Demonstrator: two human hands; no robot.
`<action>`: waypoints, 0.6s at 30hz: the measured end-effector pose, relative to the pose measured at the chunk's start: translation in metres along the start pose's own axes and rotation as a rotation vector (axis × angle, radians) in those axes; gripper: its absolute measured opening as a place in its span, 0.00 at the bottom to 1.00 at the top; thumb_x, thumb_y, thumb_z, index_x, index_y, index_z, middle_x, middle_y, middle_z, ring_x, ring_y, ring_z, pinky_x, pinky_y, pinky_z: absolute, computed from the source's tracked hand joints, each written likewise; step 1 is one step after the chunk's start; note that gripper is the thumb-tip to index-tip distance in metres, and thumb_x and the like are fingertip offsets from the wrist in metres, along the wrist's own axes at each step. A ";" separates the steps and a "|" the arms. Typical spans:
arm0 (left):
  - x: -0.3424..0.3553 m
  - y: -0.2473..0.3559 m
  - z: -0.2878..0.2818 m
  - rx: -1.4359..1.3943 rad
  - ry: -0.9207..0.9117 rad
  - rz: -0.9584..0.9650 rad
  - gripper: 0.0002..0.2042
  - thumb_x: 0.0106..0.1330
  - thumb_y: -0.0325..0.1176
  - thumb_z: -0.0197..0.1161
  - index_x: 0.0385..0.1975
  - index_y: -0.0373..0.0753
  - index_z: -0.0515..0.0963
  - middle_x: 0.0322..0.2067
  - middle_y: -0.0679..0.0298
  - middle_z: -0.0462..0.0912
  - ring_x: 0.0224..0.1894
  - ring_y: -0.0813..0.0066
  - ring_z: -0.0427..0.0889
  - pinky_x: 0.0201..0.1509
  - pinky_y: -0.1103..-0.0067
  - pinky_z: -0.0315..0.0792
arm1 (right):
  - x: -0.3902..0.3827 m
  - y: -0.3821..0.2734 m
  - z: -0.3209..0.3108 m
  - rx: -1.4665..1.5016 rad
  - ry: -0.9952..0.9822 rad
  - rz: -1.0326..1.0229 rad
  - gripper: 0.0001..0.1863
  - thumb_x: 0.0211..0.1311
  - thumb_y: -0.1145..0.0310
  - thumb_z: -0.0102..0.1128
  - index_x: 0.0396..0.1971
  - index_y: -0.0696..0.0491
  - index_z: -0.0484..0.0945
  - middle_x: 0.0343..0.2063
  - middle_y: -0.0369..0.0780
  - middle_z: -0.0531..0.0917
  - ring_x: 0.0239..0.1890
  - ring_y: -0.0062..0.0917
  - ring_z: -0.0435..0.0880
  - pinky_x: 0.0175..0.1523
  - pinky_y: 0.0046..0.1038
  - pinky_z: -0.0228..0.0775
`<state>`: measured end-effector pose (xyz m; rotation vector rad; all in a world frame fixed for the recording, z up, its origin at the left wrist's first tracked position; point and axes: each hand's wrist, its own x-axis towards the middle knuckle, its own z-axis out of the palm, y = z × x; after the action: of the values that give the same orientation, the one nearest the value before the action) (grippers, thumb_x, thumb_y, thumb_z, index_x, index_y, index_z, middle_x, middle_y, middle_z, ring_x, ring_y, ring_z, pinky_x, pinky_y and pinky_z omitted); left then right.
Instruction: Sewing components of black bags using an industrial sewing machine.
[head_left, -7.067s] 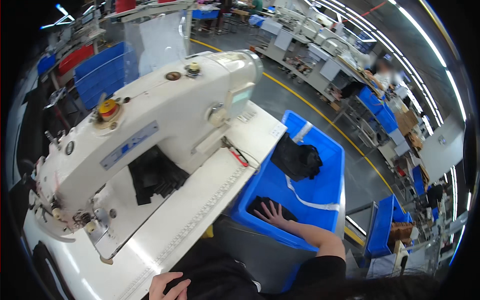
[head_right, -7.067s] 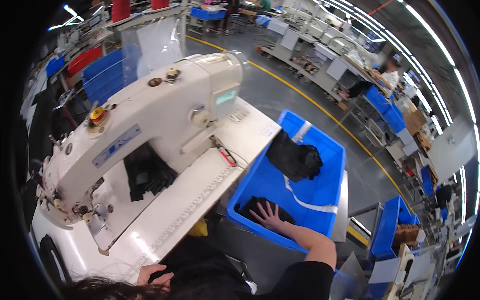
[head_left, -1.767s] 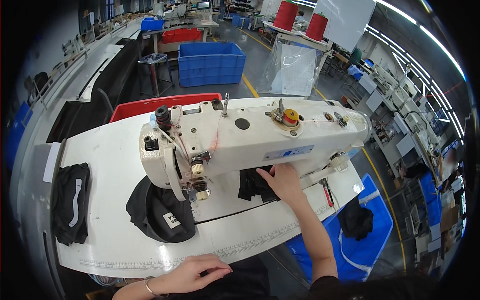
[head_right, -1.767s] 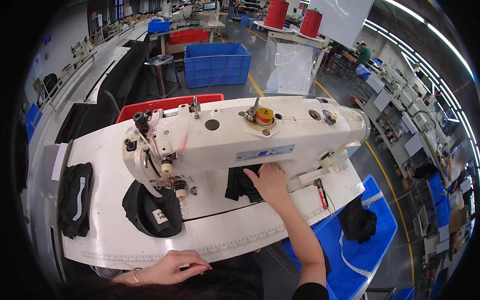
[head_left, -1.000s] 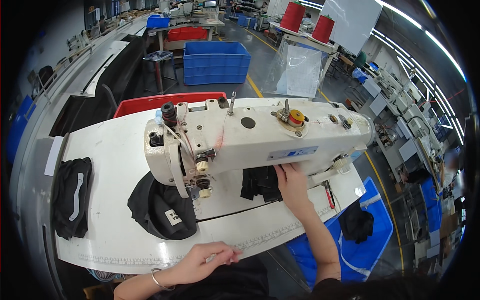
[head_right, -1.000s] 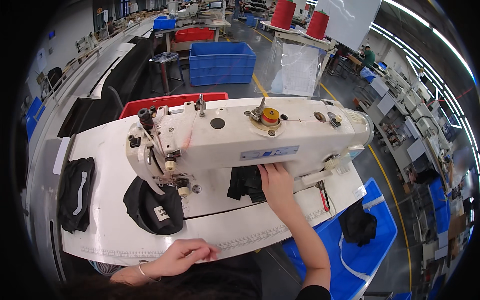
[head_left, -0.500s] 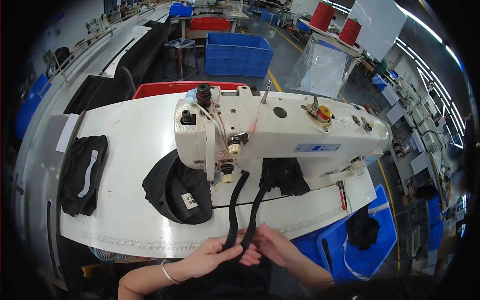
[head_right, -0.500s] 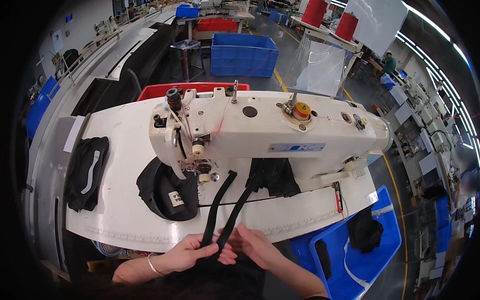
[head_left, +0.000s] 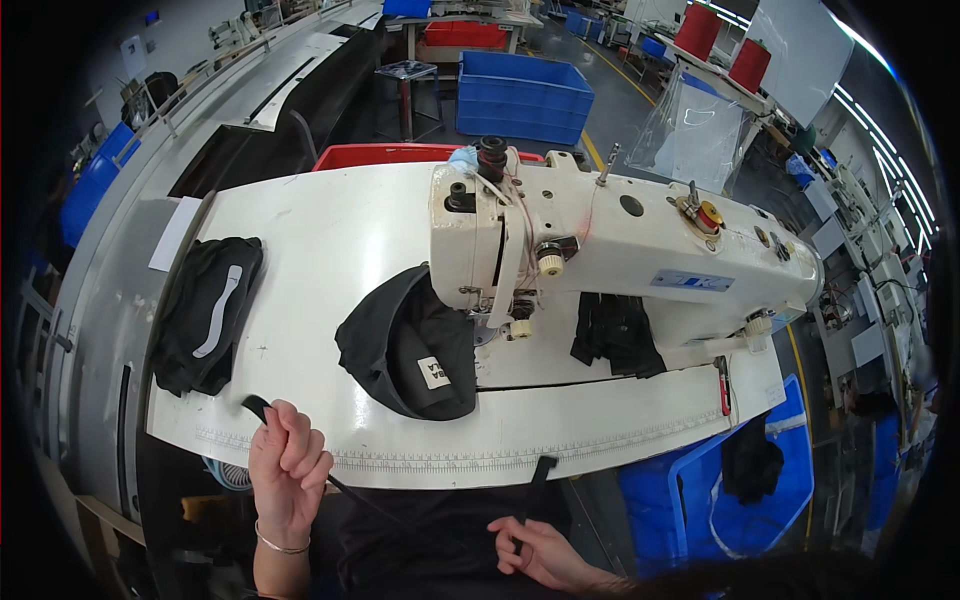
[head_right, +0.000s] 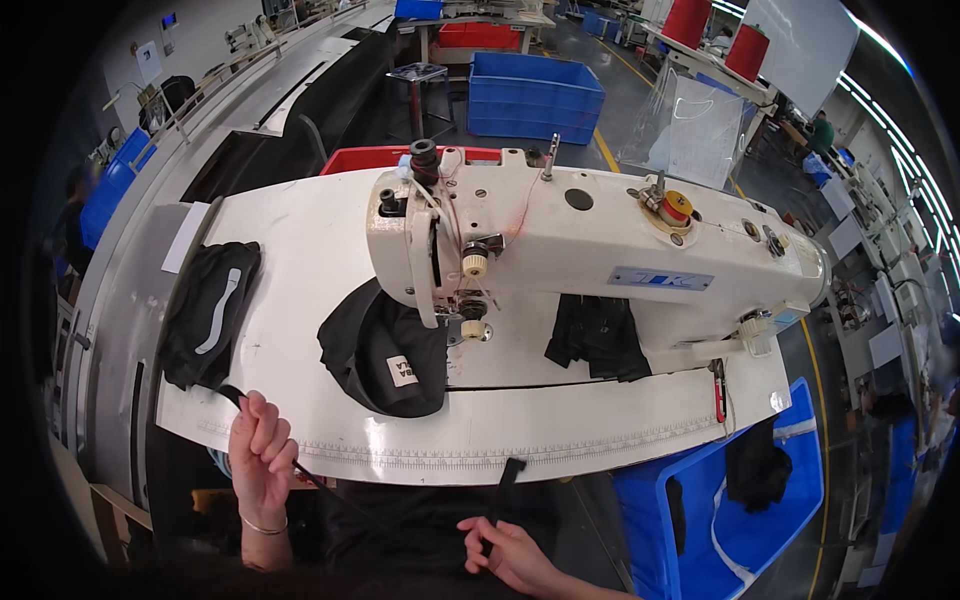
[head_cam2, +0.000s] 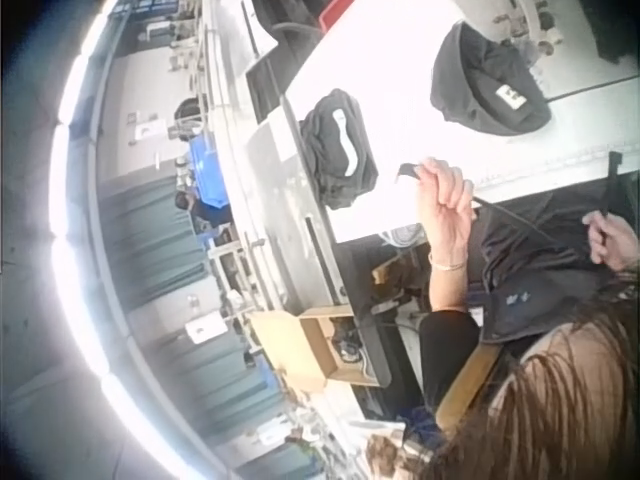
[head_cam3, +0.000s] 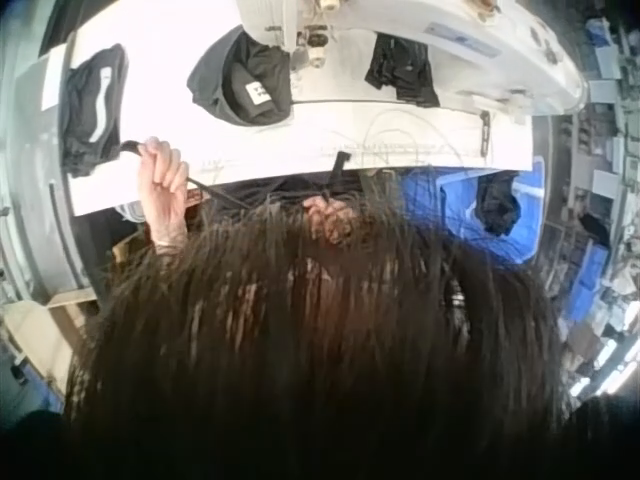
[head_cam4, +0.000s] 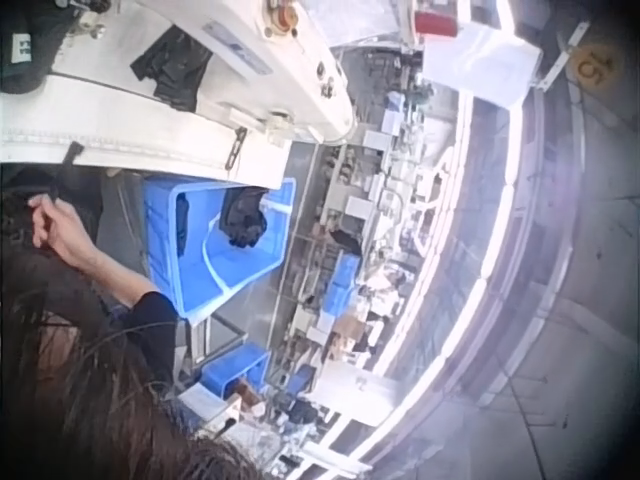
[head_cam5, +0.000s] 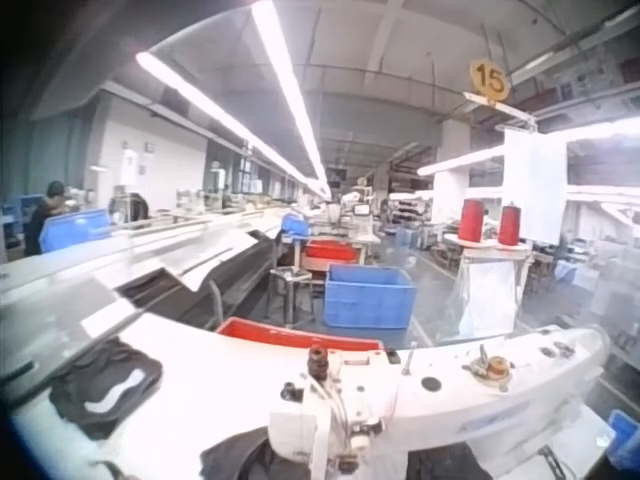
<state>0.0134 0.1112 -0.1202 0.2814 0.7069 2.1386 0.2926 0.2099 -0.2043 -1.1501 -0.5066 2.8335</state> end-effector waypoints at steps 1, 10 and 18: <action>-0.004 0.000 -0.001 0.085 -0.021 -0.053 0.15 0.75 0.41 0.39 0.34 0.36 0.68 0.14 0.72 0.57 0.14 0.85 0.54 0.16 0.87 0.54 | 0.005 0.005 -0.003 0.000 -0.007 0.006 0.16 0.74 0.61 0.35 0.49 0.57 0.65 0.21 0.36 0.71 0.18 0.19 0.68 0.24 0.21 0.61; -0.029 -0.067 0.014 0.582 -0.473 -0.630 0.17 0.76 0.39 0.35 0.41 0.33 0.69 0.22 0.66 0.72 0.24 0.82 0.67 0.33 0.85 0.65 | 0.011 -0.071 0.064 -1.169 -0.095 -1.004 0.11 0.57 0.76 0.62 0.41 0.59 0.79 0.31 0.39 0.81 0.22 0.19 0.77 0.29 0.20 0.70; 0.014 -0.067 0.026 1.402 -0.839 0.042 0.15 0.63 0.31 0.57 0.46 0.30 0.72 0.42 0.53 0.74 0.43 0.62 0.74 0.49 0.71 0.68 | 0.025 -0.081 0.060 -0.587 -0.048 -0.763 0.09 0.66 0.76 0.48 0.36 0.65 0.76 0.37 0.49 0.82 0.39 0.31 0.83 0.42 0.26 0.77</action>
<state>0.0598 0.1639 -0.1384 1.7605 1.4996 0.9881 0.2267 0.2732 -0.1558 -0.6921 -1.4719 2.0863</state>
